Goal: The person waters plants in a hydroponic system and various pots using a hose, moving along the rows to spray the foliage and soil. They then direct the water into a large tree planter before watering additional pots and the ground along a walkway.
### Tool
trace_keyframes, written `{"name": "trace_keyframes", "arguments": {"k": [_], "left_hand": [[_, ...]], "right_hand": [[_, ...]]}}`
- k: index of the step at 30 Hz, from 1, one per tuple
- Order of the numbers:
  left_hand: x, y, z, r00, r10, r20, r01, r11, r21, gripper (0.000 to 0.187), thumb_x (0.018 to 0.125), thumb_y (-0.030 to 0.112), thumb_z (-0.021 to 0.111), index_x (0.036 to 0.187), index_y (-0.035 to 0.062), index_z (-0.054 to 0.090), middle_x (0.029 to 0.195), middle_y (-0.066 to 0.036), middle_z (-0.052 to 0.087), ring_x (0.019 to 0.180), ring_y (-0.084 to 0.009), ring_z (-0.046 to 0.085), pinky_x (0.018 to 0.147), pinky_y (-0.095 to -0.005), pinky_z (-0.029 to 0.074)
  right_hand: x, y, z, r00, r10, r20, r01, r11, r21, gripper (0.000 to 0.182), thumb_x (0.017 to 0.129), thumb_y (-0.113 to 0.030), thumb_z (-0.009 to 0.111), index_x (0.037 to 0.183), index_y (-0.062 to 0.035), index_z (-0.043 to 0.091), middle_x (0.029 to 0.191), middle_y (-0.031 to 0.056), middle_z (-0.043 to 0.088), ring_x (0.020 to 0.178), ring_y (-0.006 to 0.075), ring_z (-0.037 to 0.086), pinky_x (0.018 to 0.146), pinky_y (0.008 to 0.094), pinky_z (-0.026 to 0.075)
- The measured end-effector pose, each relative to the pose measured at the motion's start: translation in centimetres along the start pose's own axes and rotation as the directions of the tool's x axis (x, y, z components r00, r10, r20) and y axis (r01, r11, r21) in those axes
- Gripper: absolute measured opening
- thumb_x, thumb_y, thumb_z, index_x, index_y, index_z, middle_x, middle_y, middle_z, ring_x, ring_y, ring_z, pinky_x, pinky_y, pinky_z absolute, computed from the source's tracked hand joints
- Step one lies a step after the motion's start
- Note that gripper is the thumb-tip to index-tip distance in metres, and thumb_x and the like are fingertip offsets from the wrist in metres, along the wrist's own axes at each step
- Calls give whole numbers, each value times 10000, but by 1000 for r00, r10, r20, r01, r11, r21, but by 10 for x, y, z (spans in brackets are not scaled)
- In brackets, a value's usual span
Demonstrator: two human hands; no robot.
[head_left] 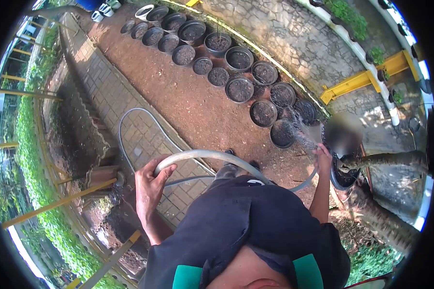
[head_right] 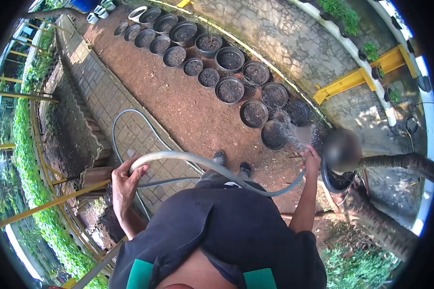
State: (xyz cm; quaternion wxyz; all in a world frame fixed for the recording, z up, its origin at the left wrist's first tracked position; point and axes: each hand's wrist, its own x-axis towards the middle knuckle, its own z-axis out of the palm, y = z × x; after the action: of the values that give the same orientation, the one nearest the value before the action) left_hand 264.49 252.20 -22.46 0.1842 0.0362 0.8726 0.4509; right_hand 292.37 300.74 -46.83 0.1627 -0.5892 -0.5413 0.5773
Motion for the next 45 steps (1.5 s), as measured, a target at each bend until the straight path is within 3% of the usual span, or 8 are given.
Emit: {"name": "trace_keyframes", "arguments": {"k": [4, 8, 10, 24, 28, 33, 40, 45], "left_hand": [[-18, 1, -8, 996, -36, -77, 35, 999, -16, 389, 803, 252, 772, 1066, -19, 681, 785, -53, 669, 737, -87, 558, 659, -257, 465], [-43, -10, -22, 990, -33, -137, 23, 997, -77, 408, 792, 233, 780, 1088, -28, 673, 819, -52, 682, 769, -92, 574, 704, -254, 472], [-62, -17, -30, 982, -67, -174, 42, 989, -143, 413, 788, 218, 782, 1098, -30, 670, 835, -50, 687, 785, -94, 581, 723, -251, 472], [-160, -82, -52, 867, -172, -469, 5, 942, -336, 476, 868, 324, 710, 1196, -8, 617, 789, -24, 648, 684, -53, 524, 629, -200, 415], [-170, -91, -53, 829, -141, -541, 26, 976, -215, 478, 881, 365, 687, 1188, 3, 625, 730, 10, 637, 544, -7, 387, 483, -184, 273], [-170, -84, -53, 796, -147, -588, 84, 988, -134, 325, 897, 366, 657, 994, 56, 668, 688, 0, 654, 516, -7, 389, 477, -179, 283], [-146, -64, -57, 878, -138, -458, 145, 989, -20, 462, 878, 421, 661, 1107, 20, 658, 701, -10, 656, 553, -31, 453, 489, -203, 327], [-136, -49, -54, 902, -107, -418, 115, 993, -8, 443, 869, 437, 670, 1042, 30, 677, 701, -5, 650, 554, -38, 443, 513, -212, 342]], "right_hand": [[-15, -78, 107, 937, -151, 314, 203, 969, -142, 207, 903, -97, 579, 1100, -101, 643, 704, 27, 631, 364, 56, 395, 315, 222, 266], [-42, -133, 204, 721, -384, 577, 504, 862, -58, 170, 873, -94, 610, 1030, -94, 674, 670, -35, 580, 466, 13, 410, 409, 212, 292], [-66, -162, 233, 694, -330, 639, 483, 872, -74, 165, 865, -81, 612, 1016, -88, 679, 666, -47, 567, 493, 9, 416, 433, 207, 303], [-140, -219, 327, 378, -570, 730, 628, 737, 250, 168, 872, -66, 608, 1027, -52, 672, 708, -14, 620, 500, 26, 473, 426, 201, 340], [-138, -194, 341, 481, -397, 782, 564, 823, 70, 150, 881, -103, 583, 986, -51, 676, 699, 3, 625, 562, 49, 557, 443, 227, 390], [-121, -122, 347, 501, -440, 745, 578, 811, 91, 157, 837, -82, 579, 956, -28, 666, 670, 18, 608, 573, 89, 564, 544, 253, 452], [-149, -116, 336, 376, -645, 665, 727, 650, 219, 175, 853, -86, 541, 980, -49, 655, 720, 147, 644, 629, 204, 631, 577, 341, 481], [-137, -100, 326, 504, -523, 688, 656, 750, 90, 174, 859, -101, 553, 988, -59, 661, 787, 177, 670, 701, 273, 665, 634, 373, 501]]}}
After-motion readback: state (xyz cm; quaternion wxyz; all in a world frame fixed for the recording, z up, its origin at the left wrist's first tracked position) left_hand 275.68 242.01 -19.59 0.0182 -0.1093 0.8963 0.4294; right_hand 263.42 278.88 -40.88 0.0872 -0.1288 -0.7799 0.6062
